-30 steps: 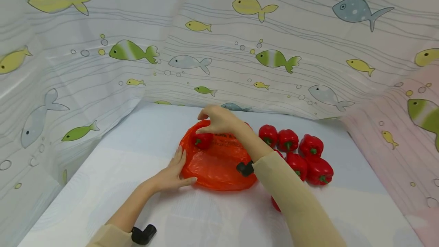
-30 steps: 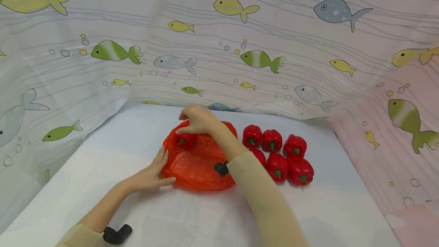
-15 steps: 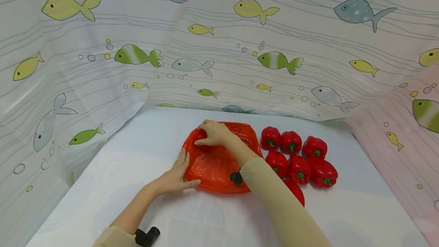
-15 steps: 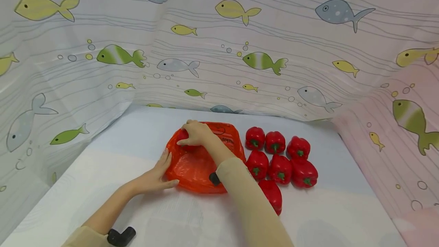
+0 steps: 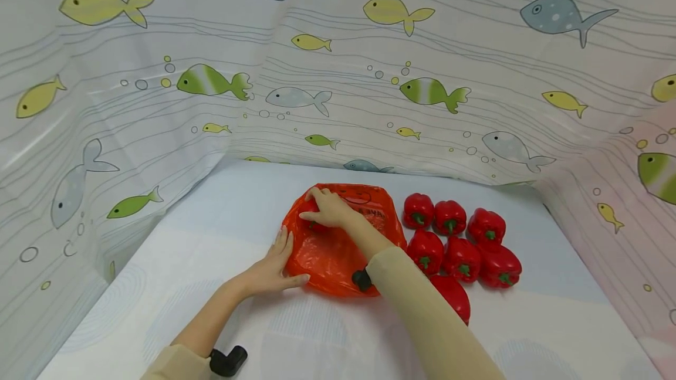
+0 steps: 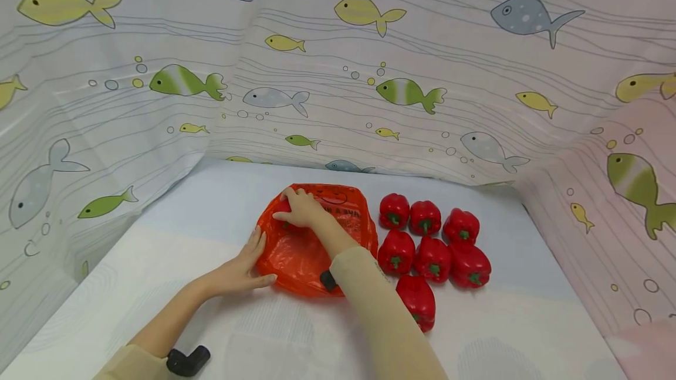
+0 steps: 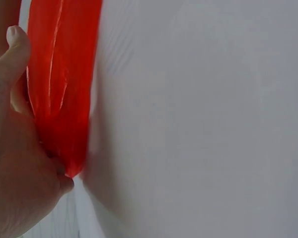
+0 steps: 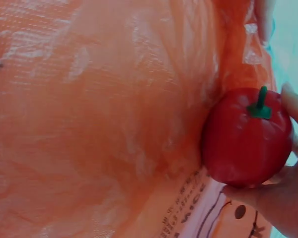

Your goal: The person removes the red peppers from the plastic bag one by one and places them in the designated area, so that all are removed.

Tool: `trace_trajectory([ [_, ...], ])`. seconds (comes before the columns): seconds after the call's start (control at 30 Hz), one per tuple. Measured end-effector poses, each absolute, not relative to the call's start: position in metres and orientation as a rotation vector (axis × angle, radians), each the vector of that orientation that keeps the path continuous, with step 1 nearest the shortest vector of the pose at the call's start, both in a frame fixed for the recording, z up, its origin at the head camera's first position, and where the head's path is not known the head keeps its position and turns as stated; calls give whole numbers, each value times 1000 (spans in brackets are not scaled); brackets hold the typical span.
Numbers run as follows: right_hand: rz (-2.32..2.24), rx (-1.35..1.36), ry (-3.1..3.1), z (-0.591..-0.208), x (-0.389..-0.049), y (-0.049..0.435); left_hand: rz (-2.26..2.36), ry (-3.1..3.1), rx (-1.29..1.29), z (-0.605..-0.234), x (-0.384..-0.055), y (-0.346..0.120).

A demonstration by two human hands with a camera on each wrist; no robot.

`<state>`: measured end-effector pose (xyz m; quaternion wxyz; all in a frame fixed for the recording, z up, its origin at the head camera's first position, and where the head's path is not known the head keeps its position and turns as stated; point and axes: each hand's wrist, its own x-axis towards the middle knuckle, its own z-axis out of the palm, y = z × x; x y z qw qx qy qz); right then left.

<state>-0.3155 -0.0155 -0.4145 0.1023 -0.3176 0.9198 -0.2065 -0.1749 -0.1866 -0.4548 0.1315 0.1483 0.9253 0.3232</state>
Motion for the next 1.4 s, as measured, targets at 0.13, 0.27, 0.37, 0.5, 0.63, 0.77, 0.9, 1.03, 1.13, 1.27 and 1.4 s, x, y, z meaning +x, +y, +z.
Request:
trace_trajectory([
  [0.13, -619, -865, 2692, -415, -316, -14, 939, 2687, 425, -455, -175, -186],
  [0.27, -614, -815, 2706, -417, -316, -12, 930, 2688, 424, -456, -175, -186],
  [0.37, -625, -836, 2733, -417, -314, -12, 930, 2690, 429, -456, -176, -186],
  [0.5, -663, -922, 2794, -413, -310, -12, 931, 2696, 443, -455, -177, -186],
  [0.63, -755, -1001, 2843, -403, -305, -11, 932, 2698, 446, -454, -177, -185],
  [0.77, -834, -1035, 2842, -392, -301, -7, 931, 2692, 437, -454, -177, -185],
  [0.9, -972, -1058, 2820, -382, -298, -1, 929, 2691, 428, -455, -176, -184],
  [1.03, -1154, -1133, 2786, -368, -294, 5, 934, 2694, 422, -455, -175, -184],
  [1.13, -1259, -1250, 2772, -357, -291, 12, 932, 2695, 421, -453, -174, -184],
  [1.27, -1345, -1420, 2781, -345, -284, 22, 933, 2691, 417, -452, -173, -185],
  [1.4, -1390, -1529, 2766, -334, -276, 33, 929, 2691, 415, -452, -174, -185],
])
